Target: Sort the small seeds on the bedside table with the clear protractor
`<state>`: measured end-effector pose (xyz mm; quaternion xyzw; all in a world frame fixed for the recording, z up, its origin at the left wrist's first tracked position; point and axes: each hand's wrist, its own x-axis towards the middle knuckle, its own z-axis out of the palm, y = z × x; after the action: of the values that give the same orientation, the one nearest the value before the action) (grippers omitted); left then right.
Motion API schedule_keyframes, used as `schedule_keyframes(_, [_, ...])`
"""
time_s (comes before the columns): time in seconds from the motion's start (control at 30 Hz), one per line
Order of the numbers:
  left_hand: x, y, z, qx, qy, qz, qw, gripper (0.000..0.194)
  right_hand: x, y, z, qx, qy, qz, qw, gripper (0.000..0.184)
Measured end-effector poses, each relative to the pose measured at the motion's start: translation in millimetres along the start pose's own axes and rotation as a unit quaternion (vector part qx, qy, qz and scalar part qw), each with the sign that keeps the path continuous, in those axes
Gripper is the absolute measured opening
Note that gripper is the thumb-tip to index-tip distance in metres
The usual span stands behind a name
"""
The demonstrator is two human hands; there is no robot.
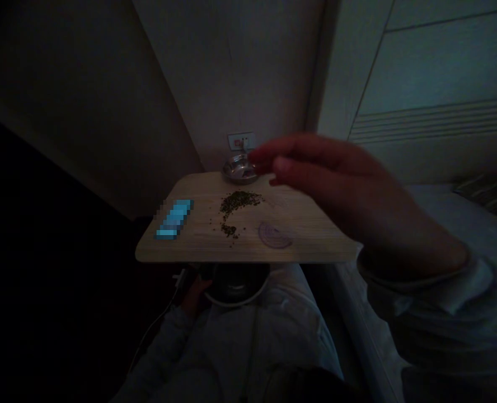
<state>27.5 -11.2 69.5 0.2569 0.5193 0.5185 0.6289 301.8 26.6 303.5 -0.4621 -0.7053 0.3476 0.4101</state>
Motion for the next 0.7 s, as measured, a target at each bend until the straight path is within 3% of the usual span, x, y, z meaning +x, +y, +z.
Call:
schedule_keyframes(0.07, [0.4,-2.0,0.3,-0.050,0.035,-0.005,0.998,0.033,4.9,14.8,5.0,0.049,-0.040,0.003,0.998,0.031])
schedule_keyframes(0.13, [1.1,-4.4,-0.4,-0.052,0.051,-0.012,0.997,0.025,1.0,38.4,13.5,0.075,-0.108,0.045,0.990,0.027])
schedule_keyframes(0.2, [2.5,-7.1,-1.6,-0.035,0.045,-0.052,0.997,0.020,-11.4,62.5,22.2,0.095,-0.182,0.098,0.974,0.026])
schedule_keyframes(0.3, [4.9,-11.4,-1.3,-0.051,0.097,-0.039,0.993,0.030,-39.0,90.1,30.3,0.113,-0.240,0.183,0.947,0.030])
schedule_keyframes(0.43, [5.8,-14.7,3.8,-0.079,0.118,-0.039,0.989,0.046,-74.2,120.5,33.9,0.127,-0.212,0.278,0.928,0.041])
schedule_keyframes(0.57, [5.3,-16.4,5.5,-0.081,0.127,-0.039,0.988,0.038,-98.5,153.7,37.9,0.113,-0.153,0.337,0.922,0.057])
schedule_keyframes(0.7, [6.6,-21.1,2.2,-0.092,0.148,-0.043,0.984,0.042,-114.2,183.2,47.2,0.056,-0.112,0.349,0.929,0.047])
